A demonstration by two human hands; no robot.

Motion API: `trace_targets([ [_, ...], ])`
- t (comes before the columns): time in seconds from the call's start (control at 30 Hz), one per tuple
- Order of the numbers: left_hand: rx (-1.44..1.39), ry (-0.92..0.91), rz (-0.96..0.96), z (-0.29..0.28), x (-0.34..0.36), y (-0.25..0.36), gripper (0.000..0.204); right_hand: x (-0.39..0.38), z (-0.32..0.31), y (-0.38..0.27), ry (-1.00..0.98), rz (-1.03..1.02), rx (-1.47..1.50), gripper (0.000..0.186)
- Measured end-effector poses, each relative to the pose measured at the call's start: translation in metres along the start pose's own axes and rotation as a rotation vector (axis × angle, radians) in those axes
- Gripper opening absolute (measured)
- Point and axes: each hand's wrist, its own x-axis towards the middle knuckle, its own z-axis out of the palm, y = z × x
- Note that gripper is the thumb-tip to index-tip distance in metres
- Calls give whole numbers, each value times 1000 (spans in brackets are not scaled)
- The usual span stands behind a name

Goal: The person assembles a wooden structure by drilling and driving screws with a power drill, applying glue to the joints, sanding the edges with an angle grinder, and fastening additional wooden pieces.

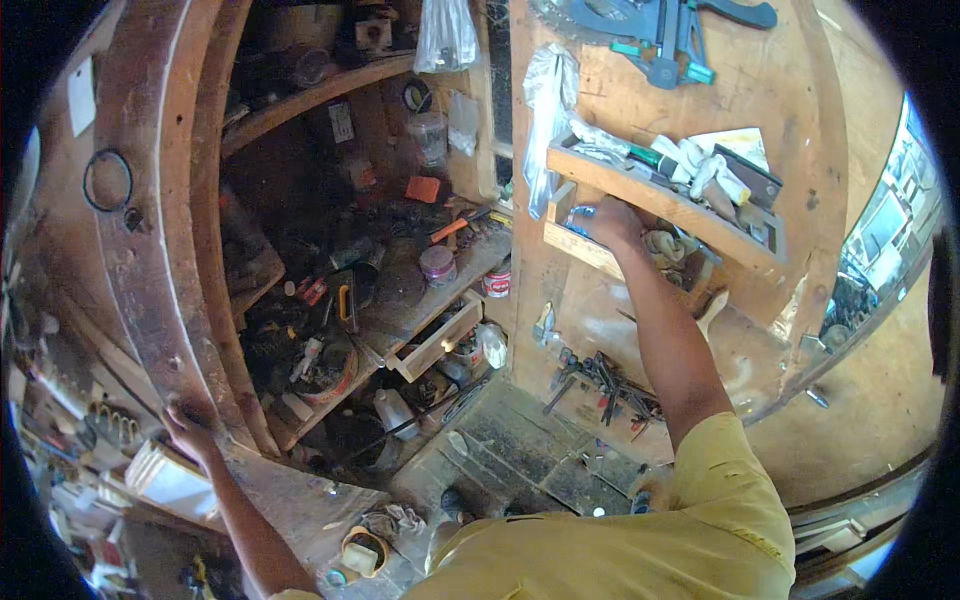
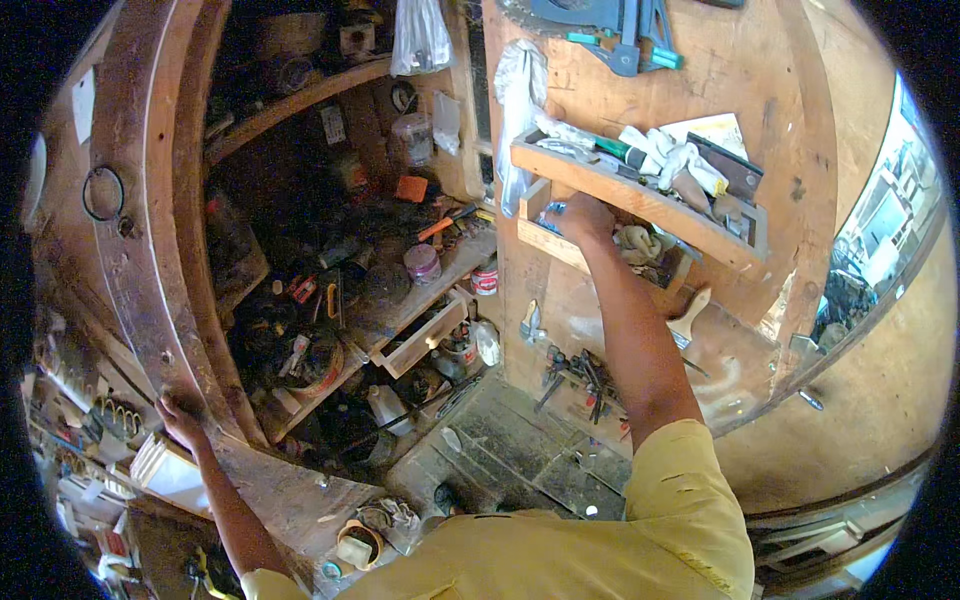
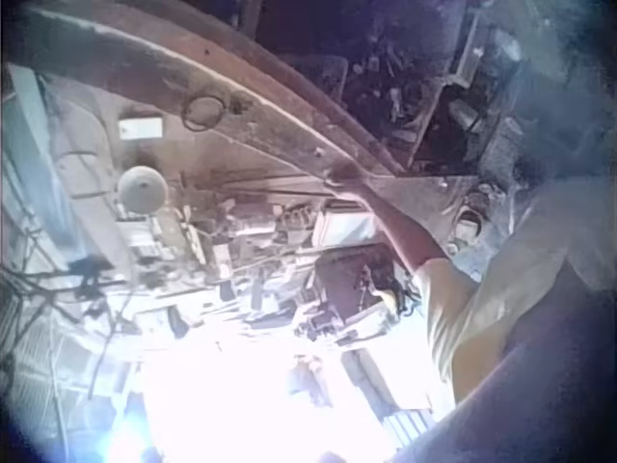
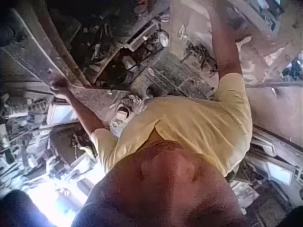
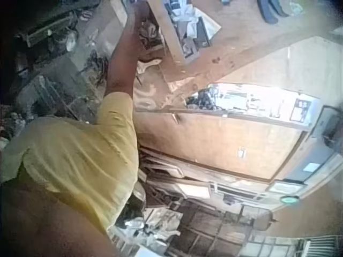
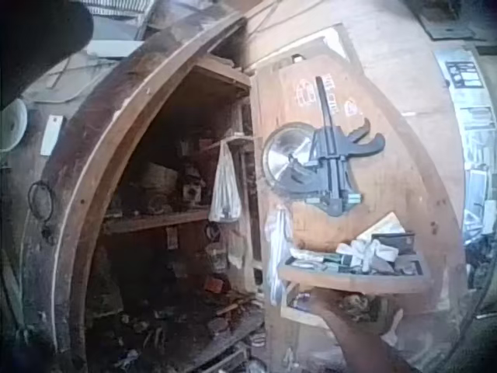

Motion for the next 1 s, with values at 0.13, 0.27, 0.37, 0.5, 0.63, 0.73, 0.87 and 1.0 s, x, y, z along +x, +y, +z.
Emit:
trace_targets([
  [0.13,-9,-74,-7,0,-12,39,61,41,32,28,265,-40,-77,70],
  [0.27,-10,-13,-9,-7,0,17,66,61,46,46,469,-219,329,67],
  [0.37,7,-50,26,13,-10,23,65,73,56,76,613,-230,716,63],
  [0.5,-63,12,18,-10,-10,31,53,22,56,37,494,-49,1138,43],
  [0.63,-30,-126,132,-50,7,18,47,-73,54,-25,-97,-167,1546,20],
  [0.73,44,65,351,-79,-53,105,47,-174,65,-99,-314,-266,1579,18],
  [0.87,-545,-363,0,-193,-136,208,29,-305,124,-219,-717,-323,1614,20],
  [1.0,-644,-544,-291,-318,-160,184,30,-457,176,-328,-1203,-417,1529,22],
])
